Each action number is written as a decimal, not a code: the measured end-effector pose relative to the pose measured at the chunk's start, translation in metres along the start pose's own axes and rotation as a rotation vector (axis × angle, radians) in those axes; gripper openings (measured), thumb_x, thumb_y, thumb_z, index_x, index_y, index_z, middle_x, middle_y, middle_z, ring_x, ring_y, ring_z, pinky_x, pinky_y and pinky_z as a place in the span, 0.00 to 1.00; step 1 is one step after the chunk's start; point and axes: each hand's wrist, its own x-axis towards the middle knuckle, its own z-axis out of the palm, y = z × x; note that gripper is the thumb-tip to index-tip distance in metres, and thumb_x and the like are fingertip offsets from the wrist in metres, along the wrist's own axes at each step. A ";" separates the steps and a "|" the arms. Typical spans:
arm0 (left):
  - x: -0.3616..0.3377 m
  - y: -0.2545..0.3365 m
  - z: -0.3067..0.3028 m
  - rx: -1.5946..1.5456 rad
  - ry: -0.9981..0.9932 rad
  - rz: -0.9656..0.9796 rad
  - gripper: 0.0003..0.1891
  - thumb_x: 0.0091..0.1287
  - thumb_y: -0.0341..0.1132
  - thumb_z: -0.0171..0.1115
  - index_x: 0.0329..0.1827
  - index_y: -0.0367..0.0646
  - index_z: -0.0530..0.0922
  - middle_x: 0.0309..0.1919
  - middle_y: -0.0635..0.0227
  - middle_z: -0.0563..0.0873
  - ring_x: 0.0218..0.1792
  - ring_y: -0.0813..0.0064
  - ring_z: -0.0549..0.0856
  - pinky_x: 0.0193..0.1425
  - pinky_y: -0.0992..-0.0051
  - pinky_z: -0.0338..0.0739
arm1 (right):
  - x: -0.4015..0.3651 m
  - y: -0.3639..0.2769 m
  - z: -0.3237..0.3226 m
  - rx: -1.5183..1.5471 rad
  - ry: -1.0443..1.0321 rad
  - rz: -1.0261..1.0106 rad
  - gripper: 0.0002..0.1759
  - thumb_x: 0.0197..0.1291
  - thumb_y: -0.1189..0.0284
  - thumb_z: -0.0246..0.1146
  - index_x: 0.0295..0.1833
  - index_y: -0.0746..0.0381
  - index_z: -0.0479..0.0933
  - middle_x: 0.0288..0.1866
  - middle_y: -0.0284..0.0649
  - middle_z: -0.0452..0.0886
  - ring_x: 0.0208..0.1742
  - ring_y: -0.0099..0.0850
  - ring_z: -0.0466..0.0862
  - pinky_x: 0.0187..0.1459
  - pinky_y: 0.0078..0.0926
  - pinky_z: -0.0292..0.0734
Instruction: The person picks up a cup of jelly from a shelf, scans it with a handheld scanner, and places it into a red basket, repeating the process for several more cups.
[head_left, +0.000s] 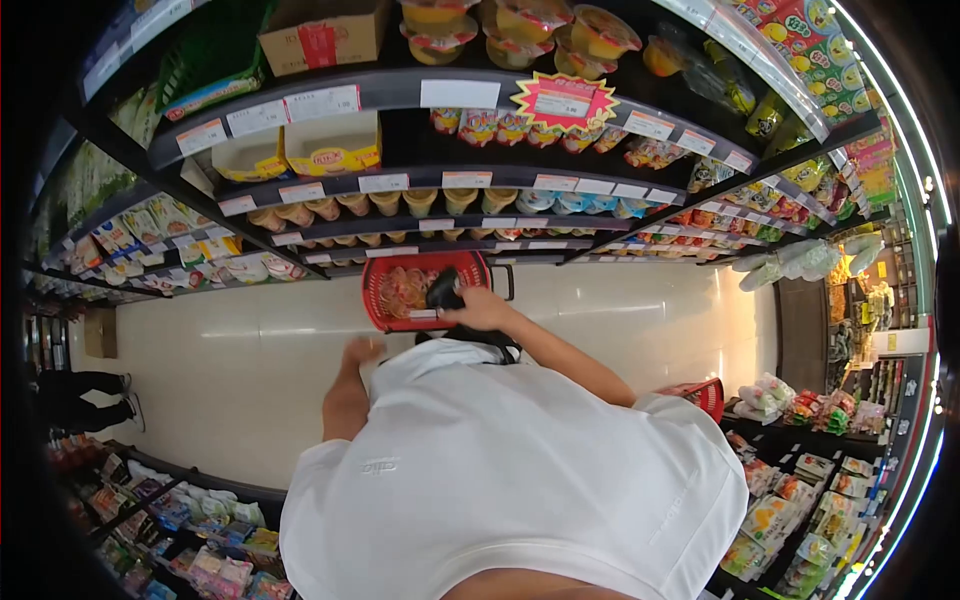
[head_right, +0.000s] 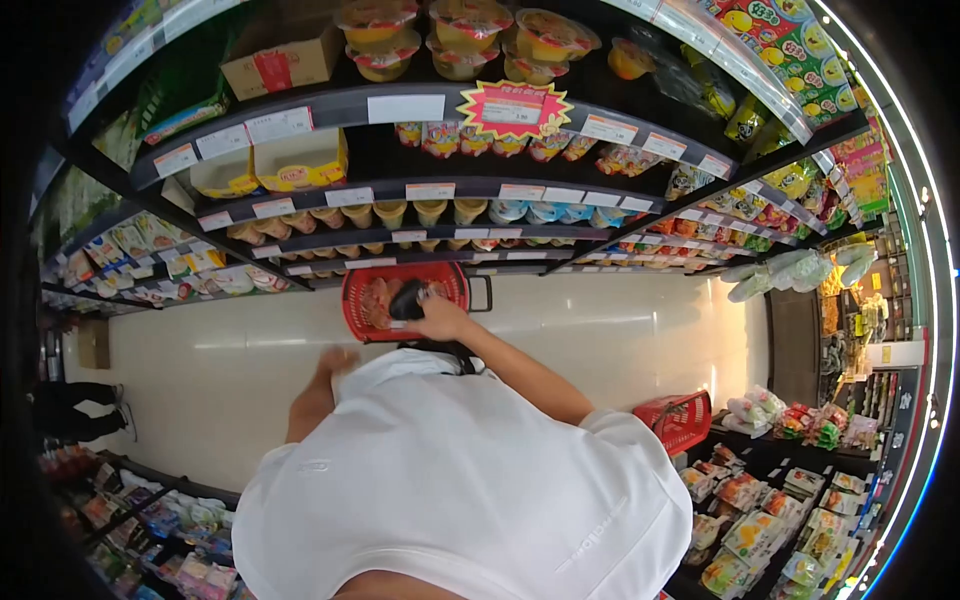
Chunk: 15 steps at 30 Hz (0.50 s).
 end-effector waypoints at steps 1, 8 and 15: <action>-0.005 -0.013 0.052 0.013 -0.190 -0.160 0.27 0.68 0.62 0.51 0.50 0.52 0.86 0.54 0.54 0.86 0.54 0.53 0.86 0.55 0.60 0.81 | -0.003 0.007 0.005 -0.075 -0.078 0.017 0.37 0.55 0.43 0.65 0.47 0.71 0.81 0.44 0.63 0.84 0.49 0.56 0.84 0.54 0.47 0.77; -0.149 0.011 0.133 -0.270 -0.135 -0.419 0.27 0.63 0.59 0.58 0.53 0.48 0.84 0.55 0.50 0.85 0.56 0.51 0.84 0.56 0.59 0.81 | -0.018 0.021 0.024 -0.235 -0.282 0.128 0.36 0.58 0.42 0.62 0.48 0.69 0.81 0.44 0.57 0.86 0.48 0.52 0.86 0.51 0.46 0.80; -0.114 0.052 0.066 -0.622 0.579 -0.856 0.39 0.41 0.52 0.79 0.52 0.30 0.79 0.41 0.45 0.88 0.48 0.53 0.88 0.53 0.60 0.81 | 0.011 -0.008 0.016 -0.485 -0.272 -0.043 0.33 0.59 0.46 0.63 0.55 0.67 0.78 0.45 0.54 0.86 0.48 0.51 0.86 0.50 0.48 0.81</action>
